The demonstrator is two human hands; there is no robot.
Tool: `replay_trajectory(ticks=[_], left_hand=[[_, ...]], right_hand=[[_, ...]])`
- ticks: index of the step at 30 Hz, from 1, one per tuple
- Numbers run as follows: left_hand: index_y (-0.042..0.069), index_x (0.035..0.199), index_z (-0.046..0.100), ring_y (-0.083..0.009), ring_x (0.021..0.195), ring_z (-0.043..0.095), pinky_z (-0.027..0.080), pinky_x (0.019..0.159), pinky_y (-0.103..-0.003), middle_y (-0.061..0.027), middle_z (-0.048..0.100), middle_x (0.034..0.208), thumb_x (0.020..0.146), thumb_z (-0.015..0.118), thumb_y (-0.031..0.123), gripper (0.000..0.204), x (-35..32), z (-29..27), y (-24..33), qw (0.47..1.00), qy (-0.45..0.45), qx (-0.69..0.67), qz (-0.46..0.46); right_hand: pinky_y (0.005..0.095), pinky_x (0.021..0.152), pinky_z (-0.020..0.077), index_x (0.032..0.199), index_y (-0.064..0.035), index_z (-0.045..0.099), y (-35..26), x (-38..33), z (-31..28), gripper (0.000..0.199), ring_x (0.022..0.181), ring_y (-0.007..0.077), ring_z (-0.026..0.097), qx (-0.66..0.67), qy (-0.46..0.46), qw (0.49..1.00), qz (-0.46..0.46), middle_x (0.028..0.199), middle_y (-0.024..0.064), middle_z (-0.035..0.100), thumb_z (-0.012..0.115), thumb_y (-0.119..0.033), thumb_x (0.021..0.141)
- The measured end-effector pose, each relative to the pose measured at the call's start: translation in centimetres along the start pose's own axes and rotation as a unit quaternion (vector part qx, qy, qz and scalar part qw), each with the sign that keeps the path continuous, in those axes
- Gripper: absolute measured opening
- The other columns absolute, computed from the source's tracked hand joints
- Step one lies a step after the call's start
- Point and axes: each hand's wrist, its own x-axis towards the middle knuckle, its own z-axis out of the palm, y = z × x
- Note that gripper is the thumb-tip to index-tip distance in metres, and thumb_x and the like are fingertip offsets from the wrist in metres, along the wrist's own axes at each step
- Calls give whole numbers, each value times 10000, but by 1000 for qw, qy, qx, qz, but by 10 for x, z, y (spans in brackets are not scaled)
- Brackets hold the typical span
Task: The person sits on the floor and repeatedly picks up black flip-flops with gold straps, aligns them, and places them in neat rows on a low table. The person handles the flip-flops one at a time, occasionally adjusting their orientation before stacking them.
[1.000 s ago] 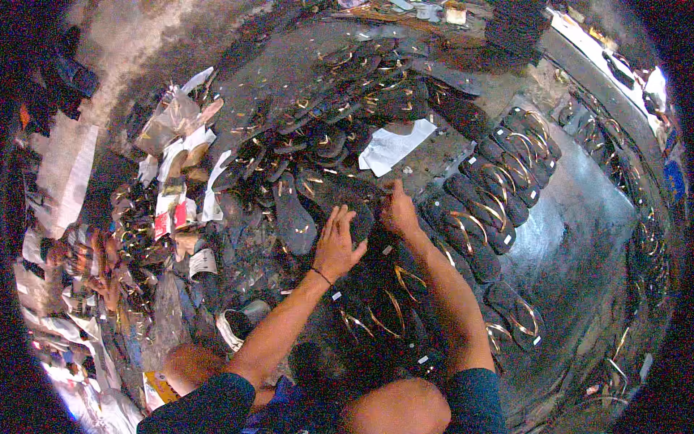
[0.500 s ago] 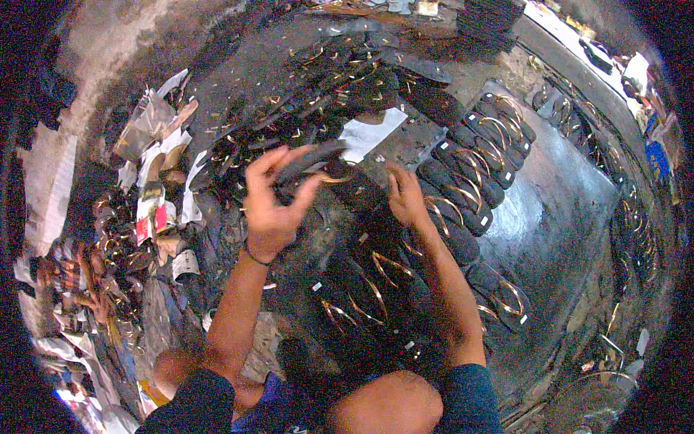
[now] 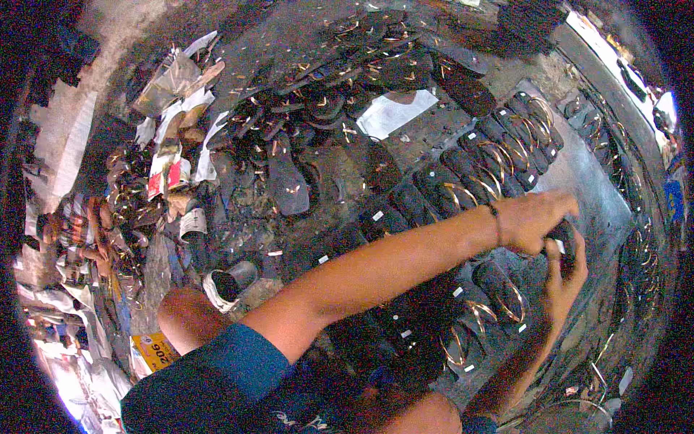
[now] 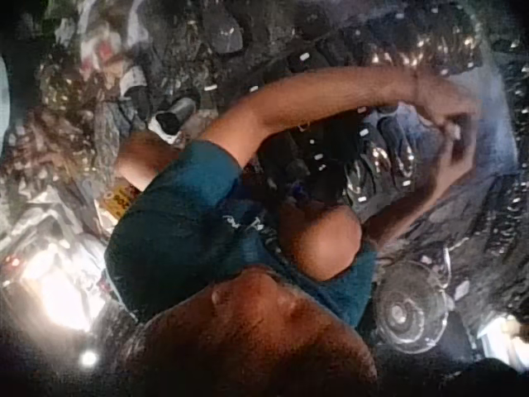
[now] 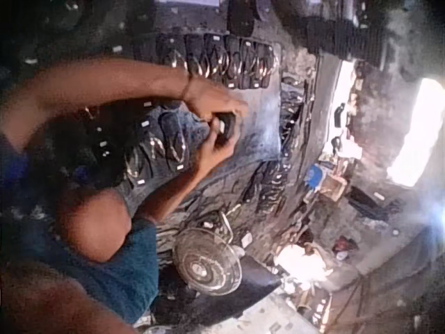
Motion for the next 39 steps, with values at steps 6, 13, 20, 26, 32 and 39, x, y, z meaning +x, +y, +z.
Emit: replay_trajectory(ticks=[6,13,20,26,32,39], left_hand=[[33,1122,689,-364,1112,648,511,954,-456,-202,684,1147,738,809,269,466,99,86,40,972,-221,13,-81],[106,1100,745,-328,1050,681,534,856,-525,-161,710,1143,767,785,329,403,180,252,82,933,-356,39,41],[43,1101,745,-315,1053,680,543,909,-420,-178,721,1097,707,812,352,506,238,320,89,876,-475,-77,-44],[65,1100,742,-283,1002,697,552,916,-383,-147,733,1099,666,832,341,522,264,260,11,903,-341,-197,-173],[102,1274,655,-214,1195,619,526,980,-370,-72,654,1307,831,753,110,453,186,90,-42,845,-270,-380,-262],[35,1273,603,-169,1062,651,531,939,-350,-61,683,1152,962,680,222,372,80,87,-107,709,-83,-483,-507]], right_hand=[[354,1007,471,1442,79,431,94,-23,-109,569,1157,237,577,-132,219,966,50,1344,201,558,648,-196,993],[371,1019,445,1477,13,404,178,-109,-204,611,1205,240,555,158,227,959,63,1354,141,564,503,-397,1035],[445,1039,427,1412,-24,449,208,-183,-198,561,1245,264,531,71,278,942,172,1367,121,553,528,-376,982],[492,1031,447,1347,14,508,159,-93,-153,553,1269,304,530,344,324,843,256,1328,148,584,701,-262,909],[360,843,496,1362,-31,514,137,-61,-123,536,1018,192,601,304,242,867,312,1151,72,642,716,-244,914],[245,775,510,1289,-48,557,107,-53,-30,499,876,95,613,318,110,882,329,1037,27,653,776,-237,883]])
